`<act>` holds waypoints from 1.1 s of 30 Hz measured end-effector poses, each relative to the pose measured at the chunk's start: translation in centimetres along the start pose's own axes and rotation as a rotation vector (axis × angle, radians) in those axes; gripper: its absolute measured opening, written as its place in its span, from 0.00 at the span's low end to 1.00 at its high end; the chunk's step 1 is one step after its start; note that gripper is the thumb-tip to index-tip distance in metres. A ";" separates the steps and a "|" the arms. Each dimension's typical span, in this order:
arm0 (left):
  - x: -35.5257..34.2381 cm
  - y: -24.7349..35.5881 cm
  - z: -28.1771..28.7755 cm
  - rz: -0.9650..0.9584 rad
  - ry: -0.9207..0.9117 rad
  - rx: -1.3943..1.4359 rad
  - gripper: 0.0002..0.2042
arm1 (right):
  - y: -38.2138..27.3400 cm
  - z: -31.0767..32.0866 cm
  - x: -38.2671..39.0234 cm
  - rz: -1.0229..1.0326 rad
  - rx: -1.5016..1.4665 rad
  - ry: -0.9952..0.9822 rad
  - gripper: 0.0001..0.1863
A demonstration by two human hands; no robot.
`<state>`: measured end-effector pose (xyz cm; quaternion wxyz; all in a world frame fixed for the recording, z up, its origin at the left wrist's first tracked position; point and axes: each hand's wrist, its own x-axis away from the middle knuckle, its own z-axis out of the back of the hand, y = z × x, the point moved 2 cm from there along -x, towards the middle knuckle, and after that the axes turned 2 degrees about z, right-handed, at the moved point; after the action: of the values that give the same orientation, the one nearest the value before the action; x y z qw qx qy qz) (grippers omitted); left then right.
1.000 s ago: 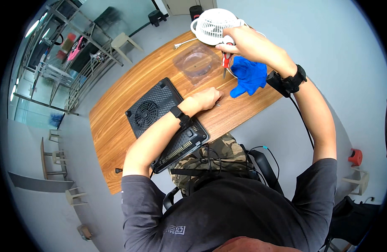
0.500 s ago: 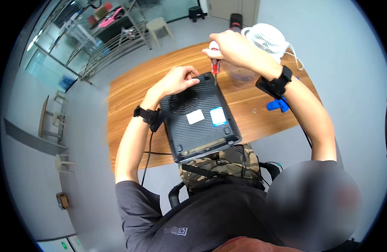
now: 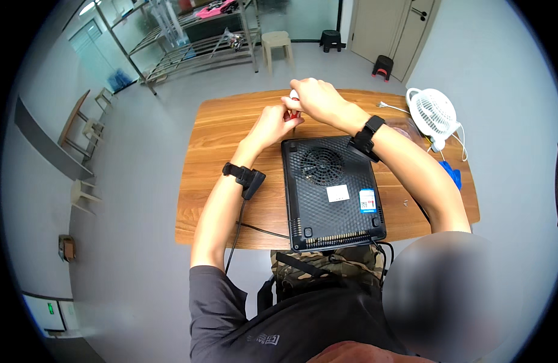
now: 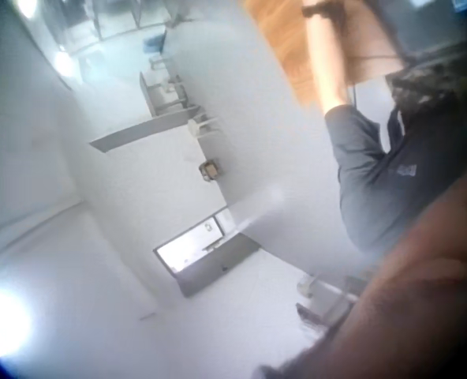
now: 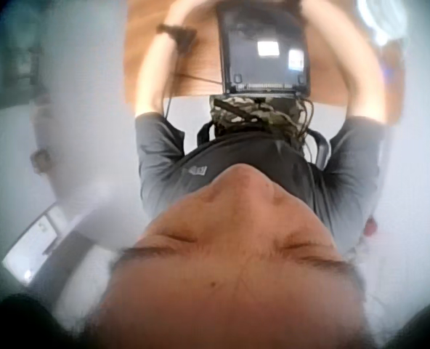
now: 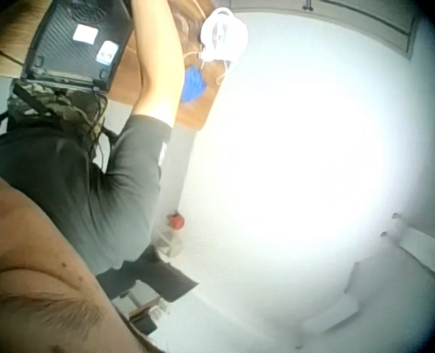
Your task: The person wipes the surface of a black induction cooktop with a blue cloth, then flips it over. Using a screwdriver, they remove several screws from the back panel and lift it off, exposing the internal components including a fan and wiring.
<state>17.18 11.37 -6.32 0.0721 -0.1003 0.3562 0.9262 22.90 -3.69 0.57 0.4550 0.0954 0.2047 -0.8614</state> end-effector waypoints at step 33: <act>-0.3 -5.3 -2.2 0.149 0.055 -0.064 0.18 | -0.1 -4.4 -3.5 0.001 0.133 -0.235 0.24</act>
<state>18.89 13.78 -11.30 -0.0100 -0.1014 0.3345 0.9369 24.68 0.89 -2.13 0.4691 0.0237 0.0923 -0.8780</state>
